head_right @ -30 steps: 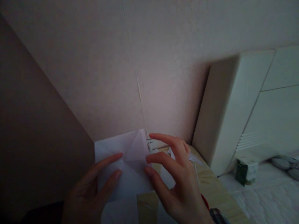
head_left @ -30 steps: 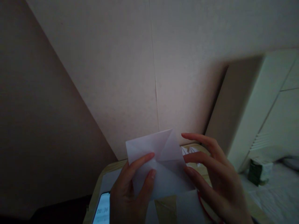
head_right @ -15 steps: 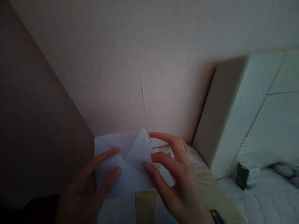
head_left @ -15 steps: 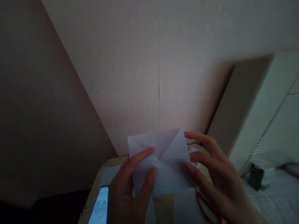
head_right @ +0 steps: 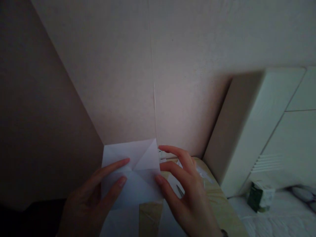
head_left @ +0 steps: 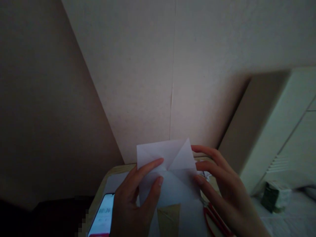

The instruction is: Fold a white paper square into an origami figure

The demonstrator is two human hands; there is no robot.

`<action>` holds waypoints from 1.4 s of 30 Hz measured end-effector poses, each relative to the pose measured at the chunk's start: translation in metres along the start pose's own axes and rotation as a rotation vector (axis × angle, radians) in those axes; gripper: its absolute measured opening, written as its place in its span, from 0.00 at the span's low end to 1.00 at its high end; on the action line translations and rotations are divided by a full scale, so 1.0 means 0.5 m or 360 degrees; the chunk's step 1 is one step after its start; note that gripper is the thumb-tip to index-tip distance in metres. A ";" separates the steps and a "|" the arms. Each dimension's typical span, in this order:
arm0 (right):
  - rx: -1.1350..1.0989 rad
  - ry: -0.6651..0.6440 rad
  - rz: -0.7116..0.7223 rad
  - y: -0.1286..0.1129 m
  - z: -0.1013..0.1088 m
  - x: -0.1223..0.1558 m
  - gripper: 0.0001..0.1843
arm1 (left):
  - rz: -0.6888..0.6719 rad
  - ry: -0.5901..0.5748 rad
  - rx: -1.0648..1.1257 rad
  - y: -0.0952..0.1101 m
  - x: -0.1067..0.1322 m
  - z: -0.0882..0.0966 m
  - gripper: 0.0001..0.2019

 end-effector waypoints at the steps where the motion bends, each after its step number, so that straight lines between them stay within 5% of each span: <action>1: -0.0010 0.0003 0.0008 0.000 -0.002 -0.001 0.07 | -0.0012 0.0020 -0.0011 0.003 0.000 0.003 0.10; 42: 0.0114 0.0110 0.0105 0.006 0.039 0.007 0.09 | -0.0124 0.0109 0.0021 0.015 0.008 0.018 0.11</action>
Point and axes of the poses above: each hand's wrist, its own x-axis away from the middle knuckle, its own z-axis out of the back of the hand, y = z × x, the point moved 8 cm from there along -x, towards the middle knuckle, and after that the axes turned 7 degrees about y, right-handed, at the moved point
